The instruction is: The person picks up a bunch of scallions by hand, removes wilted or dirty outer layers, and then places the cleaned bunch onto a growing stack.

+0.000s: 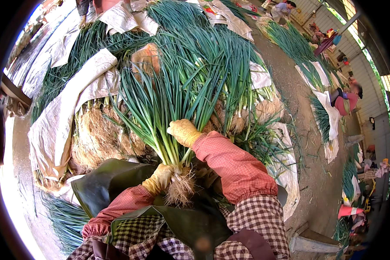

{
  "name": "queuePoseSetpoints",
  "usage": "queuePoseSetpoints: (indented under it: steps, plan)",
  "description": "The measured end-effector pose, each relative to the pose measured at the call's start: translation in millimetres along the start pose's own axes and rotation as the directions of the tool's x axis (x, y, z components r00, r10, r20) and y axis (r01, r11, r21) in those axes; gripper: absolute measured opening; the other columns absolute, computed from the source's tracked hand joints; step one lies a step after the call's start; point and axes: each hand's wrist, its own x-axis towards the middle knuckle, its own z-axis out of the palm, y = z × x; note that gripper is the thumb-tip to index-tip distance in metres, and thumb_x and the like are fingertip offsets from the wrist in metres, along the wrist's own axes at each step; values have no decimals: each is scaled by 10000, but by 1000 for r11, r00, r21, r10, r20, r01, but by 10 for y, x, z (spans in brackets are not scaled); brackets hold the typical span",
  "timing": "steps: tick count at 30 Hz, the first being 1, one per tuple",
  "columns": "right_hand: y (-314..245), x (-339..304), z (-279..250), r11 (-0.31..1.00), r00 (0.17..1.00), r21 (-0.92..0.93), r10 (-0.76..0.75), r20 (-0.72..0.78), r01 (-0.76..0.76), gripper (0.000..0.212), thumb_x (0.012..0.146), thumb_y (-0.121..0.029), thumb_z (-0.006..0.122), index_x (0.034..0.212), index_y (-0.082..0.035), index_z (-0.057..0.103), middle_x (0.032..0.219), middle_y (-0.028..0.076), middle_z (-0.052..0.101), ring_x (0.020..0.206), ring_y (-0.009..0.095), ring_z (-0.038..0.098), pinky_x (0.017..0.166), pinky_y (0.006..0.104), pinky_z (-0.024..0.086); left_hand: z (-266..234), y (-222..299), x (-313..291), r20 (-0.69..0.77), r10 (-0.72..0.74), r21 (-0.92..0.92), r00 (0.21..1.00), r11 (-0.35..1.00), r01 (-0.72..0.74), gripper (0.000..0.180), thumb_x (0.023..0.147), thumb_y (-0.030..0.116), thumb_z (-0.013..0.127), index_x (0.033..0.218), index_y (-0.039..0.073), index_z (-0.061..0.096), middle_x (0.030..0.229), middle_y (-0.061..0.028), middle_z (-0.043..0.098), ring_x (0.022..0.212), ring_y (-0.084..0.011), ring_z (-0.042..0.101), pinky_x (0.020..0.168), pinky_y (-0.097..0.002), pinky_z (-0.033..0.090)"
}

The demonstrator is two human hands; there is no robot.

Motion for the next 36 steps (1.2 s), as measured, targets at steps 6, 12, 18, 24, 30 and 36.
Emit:
queuePoseSetpoints:
  steps: [6,12,18,24,30,36]
  plan:
    - [683,-340,129,935,978,-310,201,64,-172,60,651,-29,603,608,-68,591,583,43,534,565,151,561,483,268,493,3,-19,-21,50,42,24,998,999,-43,170,708,138,573,686,-27,610,619,-100,611,444,-157,512,397,-253,380]
    - [1742,-1922,-210,665,707,-359,707,19,-655,184,654,-95,572,821,-58,640,731,137,607,735,268,607,636,363,483,-19,165,-287,94,50,-3,994,999,-50,140,687,43,579,788,-52,598,748,-145,618,610,-180,575,529,-251,447]
    - [1601,-3055,65,390,336,-74,862,379,-918,349,717,-284,600,949,-24,605,851,154,621,736,228,608,658,308,484,-234,744,-671,298,404,-610,865,778,-154,348,633,20,552,965,-85,540,856,-145,593,760,-218,573,748,-307,475]
    - [30,-1031,167,277,923,944,379,64,-179,298,847,-148,496,1116,-22,485,981,112,580,806,151,581,699,255,495,-92,308,-330,-13,388,-535,922,776,-334,336,684,37,535,1007,-55,514,872,-130,591,764,-191,577,716,-276,481]
    - [-384,-949,1186,28,434,791,848,305,-611,323,806,-282,572,1010,-35,528,851,72,584,677,133,564,589,255,470,-353,63,-192,-129,14,-273,992,961,-49,132,742,89,585,788,-33,568,626,-89,575,521,-141,556,438,-220,442]
    - [-261,-727,1301,-456,463,790,642,611,-410,277,785,-268,621,918,-27,589,712,21,578,562,119,518,481,239,423,-361,-102,16,158,-48,-83,986,995,62,159,728,127,589,785,-21,596,628,-92,588,477,-164,553,404,-219,418]
